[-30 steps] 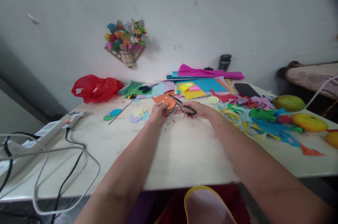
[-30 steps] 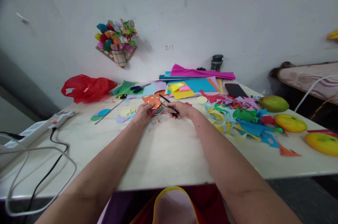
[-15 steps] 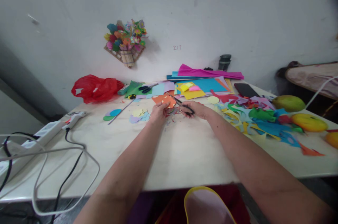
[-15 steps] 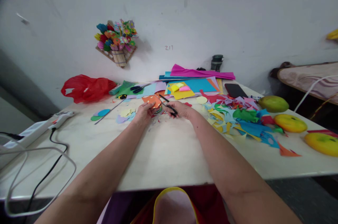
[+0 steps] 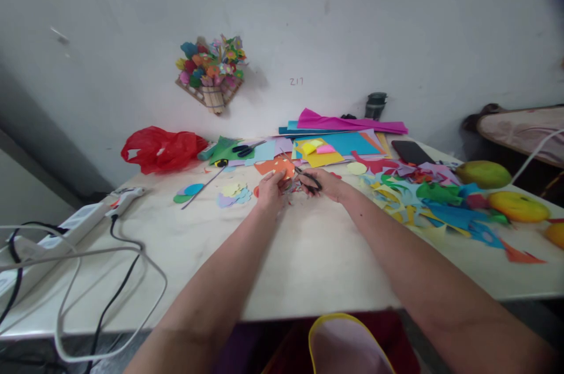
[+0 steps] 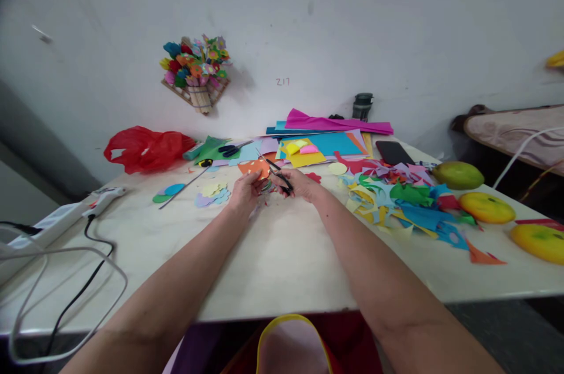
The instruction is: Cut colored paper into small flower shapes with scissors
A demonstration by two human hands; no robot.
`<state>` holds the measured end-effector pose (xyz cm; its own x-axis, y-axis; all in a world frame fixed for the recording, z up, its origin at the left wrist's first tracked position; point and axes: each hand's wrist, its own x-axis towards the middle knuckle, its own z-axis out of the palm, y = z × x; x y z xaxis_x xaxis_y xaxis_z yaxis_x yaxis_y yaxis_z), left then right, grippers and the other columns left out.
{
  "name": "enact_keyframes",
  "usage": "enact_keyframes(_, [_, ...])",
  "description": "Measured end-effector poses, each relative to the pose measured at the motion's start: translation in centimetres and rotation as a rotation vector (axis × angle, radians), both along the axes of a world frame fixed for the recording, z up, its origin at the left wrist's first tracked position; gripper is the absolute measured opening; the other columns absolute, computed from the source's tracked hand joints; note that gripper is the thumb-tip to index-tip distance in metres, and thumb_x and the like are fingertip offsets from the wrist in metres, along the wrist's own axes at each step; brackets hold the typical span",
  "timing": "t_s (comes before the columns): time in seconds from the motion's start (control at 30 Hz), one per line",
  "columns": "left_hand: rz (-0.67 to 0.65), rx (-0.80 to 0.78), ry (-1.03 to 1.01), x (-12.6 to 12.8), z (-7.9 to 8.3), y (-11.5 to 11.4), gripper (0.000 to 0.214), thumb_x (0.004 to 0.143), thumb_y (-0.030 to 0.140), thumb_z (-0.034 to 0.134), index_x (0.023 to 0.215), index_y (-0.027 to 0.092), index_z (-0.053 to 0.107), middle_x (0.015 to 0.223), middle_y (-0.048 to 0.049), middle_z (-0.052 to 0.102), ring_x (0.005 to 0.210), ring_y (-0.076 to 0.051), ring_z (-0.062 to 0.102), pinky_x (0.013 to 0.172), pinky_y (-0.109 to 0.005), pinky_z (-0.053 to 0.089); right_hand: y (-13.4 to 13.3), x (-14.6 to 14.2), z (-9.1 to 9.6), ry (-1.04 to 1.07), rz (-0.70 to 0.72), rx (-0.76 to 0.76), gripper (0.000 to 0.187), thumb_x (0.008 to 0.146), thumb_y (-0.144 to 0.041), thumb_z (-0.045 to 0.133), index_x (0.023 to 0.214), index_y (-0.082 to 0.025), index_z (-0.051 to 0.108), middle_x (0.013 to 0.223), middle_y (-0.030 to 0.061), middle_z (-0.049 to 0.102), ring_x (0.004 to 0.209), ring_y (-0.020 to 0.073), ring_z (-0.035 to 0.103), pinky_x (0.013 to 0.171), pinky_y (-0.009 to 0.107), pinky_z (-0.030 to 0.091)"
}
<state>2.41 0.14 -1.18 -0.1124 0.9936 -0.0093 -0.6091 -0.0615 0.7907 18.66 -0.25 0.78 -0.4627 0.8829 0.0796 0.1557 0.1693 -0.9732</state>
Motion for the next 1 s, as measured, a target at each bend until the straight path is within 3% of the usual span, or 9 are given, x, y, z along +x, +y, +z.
enact_keyframes(0.47, [0.162,-0.089,-0.115,1.9,1.3,-1.5,0.026,0.065,0.010,0.078,0.069,0.017,0.053,0.063,0.0020,0.060,0.059,-0.012,0.063,0.065,-0.025,0.051,-0.5,-1.2,0.1,0.120,-0.025,-0.014,0.038,0.076,-0.054,0.062,0.071,-0.018,0.053,0.056,-0.0027,0.056,0.042,0.0077,0.049,0.035,0.020,0.026])
enact_keyframes(1.0, [0.201,-0.011,-0.099,2.3,1.2,-1.9,0.034,0.060,0.019,0.080,0.063,0.018,0.046,0.057,0.0021,0.058,0.057,-0.012,0.062,0.065,-0.027,0.049,-0.8,-2.6,-0.3,0.168,-0.075,-0.020,0.043,0.073,-0.059,0.067,0.073,-0.018,0.054,0.054,-0.0025,0.055,0.044,0.0084,0.050,0.035,0.019,0.027])
